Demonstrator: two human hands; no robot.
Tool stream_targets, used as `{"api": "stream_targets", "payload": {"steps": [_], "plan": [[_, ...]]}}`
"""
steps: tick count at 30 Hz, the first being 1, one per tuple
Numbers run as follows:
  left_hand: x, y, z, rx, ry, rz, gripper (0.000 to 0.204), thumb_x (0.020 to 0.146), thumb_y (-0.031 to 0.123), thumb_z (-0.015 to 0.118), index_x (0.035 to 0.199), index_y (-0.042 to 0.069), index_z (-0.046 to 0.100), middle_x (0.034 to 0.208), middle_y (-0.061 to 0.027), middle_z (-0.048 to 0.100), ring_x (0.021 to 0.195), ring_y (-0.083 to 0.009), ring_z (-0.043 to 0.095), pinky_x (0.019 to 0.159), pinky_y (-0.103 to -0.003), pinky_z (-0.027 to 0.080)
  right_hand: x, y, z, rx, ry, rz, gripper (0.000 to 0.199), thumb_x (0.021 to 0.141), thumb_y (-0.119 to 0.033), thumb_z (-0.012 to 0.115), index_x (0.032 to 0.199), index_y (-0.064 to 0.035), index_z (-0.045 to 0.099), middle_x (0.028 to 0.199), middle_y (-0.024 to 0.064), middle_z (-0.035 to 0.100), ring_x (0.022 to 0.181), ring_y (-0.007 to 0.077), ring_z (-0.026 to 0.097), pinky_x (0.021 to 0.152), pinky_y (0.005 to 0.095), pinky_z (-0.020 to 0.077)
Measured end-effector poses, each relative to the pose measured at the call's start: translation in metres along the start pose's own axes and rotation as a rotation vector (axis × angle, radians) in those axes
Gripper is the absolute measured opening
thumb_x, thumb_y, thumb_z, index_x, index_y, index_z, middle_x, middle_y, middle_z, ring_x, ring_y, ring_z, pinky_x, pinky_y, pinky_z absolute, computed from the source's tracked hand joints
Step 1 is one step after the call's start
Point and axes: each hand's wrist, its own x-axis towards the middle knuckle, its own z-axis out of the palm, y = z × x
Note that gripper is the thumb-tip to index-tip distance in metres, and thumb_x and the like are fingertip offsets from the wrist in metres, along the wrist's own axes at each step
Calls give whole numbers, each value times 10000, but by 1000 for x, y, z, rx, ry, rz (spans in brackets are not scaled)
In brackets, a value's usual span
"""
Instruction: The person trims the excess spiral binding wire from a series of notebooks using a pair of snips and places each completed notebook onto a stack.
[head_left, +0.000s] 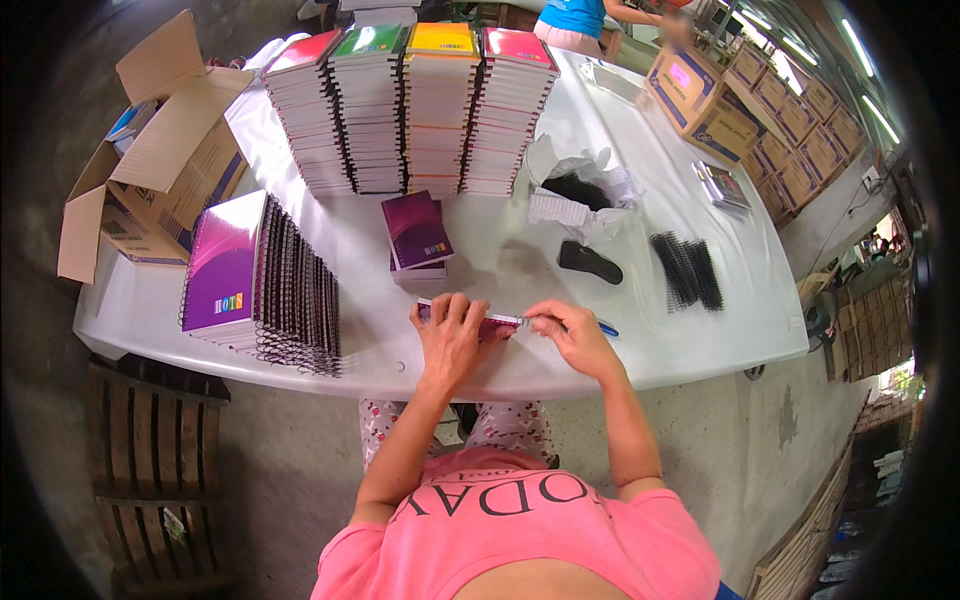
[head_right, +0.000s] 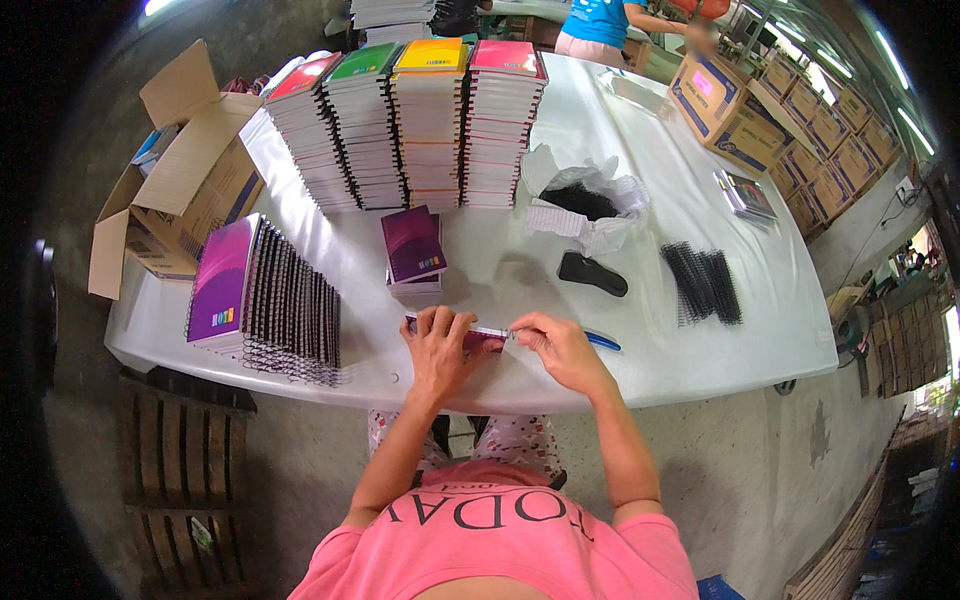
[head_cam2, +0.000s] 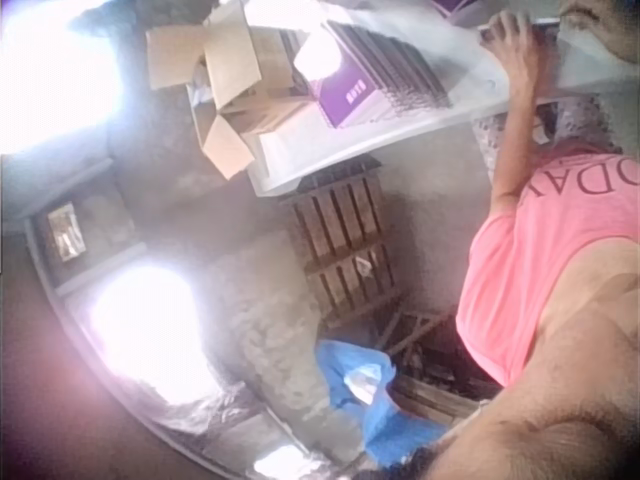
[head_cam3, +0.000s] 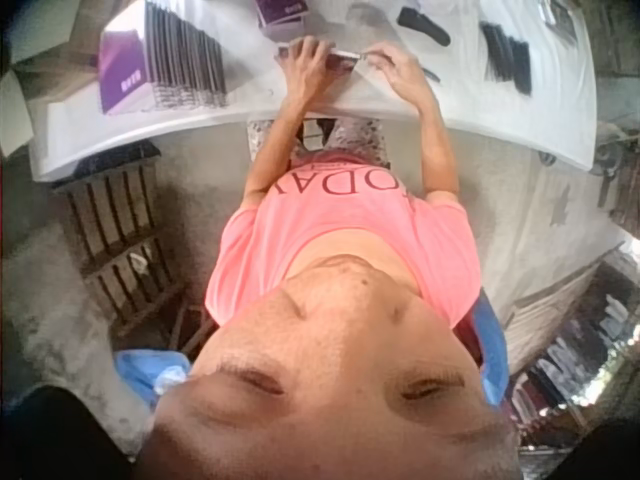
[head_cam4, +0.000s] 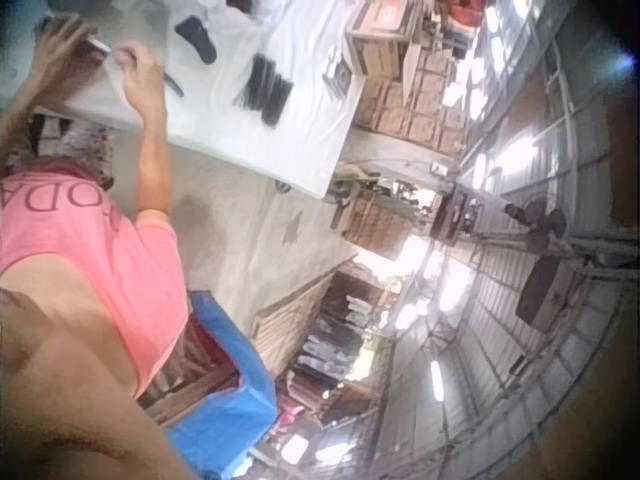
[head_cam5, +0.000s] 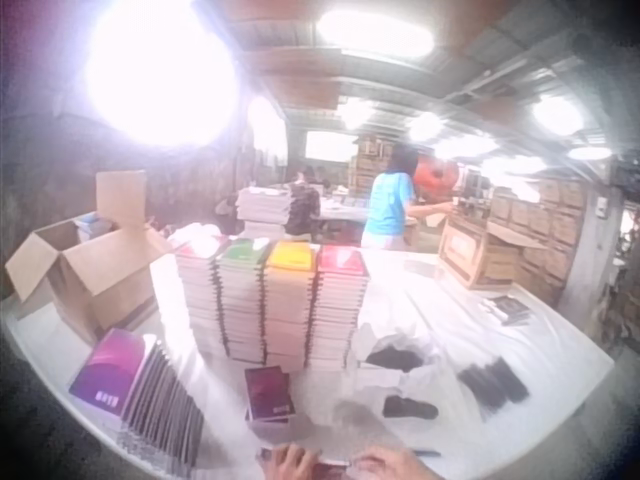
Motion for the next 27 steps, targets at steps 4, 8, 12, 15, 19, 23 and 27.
{"api": "stream_targets", "payload": {"steps": [4, 8, 12, 15, 19, 23, 27], "plan": [[0, -5, -3, -31, -43, 3, 430, 657, 516, 716, 865, 165, 577, 904, -6, 486, 978, -213, 457, 837, -496, 268, 21, 13, -13, 81, -232, 276, 247, 881, -179, 547, 1105, -96, 612, 825, 125, 645, 669, 227, 590, 647, 341, 478], [3, -8, -17, -97, -44, -3, 438, 620, 471, 764, 829, 130, 583, 918, -39, 488, 987, -264, 446, 840, -442, 291, 40, 66, -50, -614, 264, -93, 339, 785, -44, 528, 1111, -76, 617, 946, 158, 655, 821, 306, 628, 716, 357, 488], [5, -9, -17, -173, -21, 52, 451, 620, 464, 772, 806, 105, 572, 988, -65, 483, 1000, -278, 432, 872, -427, 293, 32, 121, -77, -654, 212, 53, 410, 722, 5, 536, 1112, -75, 631, 1039, 164, 646, 905, 323, 620, 784, 367, 487], [7, -9, -16, -222, -44, 65, 433, 643, 452, 761, 807, 101, 566, 994, -69, 483, 1018, -285, 419, 884, -441, 290, 21, 124, -76, -188, 239, 87, 419, 696, 32, 547, 1101, -27, 640, 1089, 164, 647, 922, 289, 634, 840, 369, 478], [4, -13, -19, -217, -66, 47, 418, 655, 431, 752, 812, 95, 559, 990, -75, 480, 1062, -301, 409, 1003, -520, 247, 26, 84, -19, 988, 142, -68, 366, 708, 76, 559, 1059, 41, 654, 1098, 163, 653, 1008, 228, 615, 918, 325, 449], [8, -17, -21, -228, -161, 69, 425, 642, 411, 768, 822, 90, 555, 1007, -82, 479, 1067, -308, 417, 1028, -553, 223, 28, 55, 4, 801, -261, -90, 281, 723, 98, 562, 953, 20, 702, 1056, 166, 668, 1002, 231, 627, 916, 318, 462], [9, -17, -20, -229, -174, 68, 444, 621, 406, 787, 814, 83, 553, 1025, -94, 475, 1068, -314, 423, 1016, -548, 240, 29, 45, 1, 747, -322, -102, 234, 727, 60, 599, 930, 19, 708, 1036, 181, 670, 986, 245, 639, 900, 323, 479]]}}
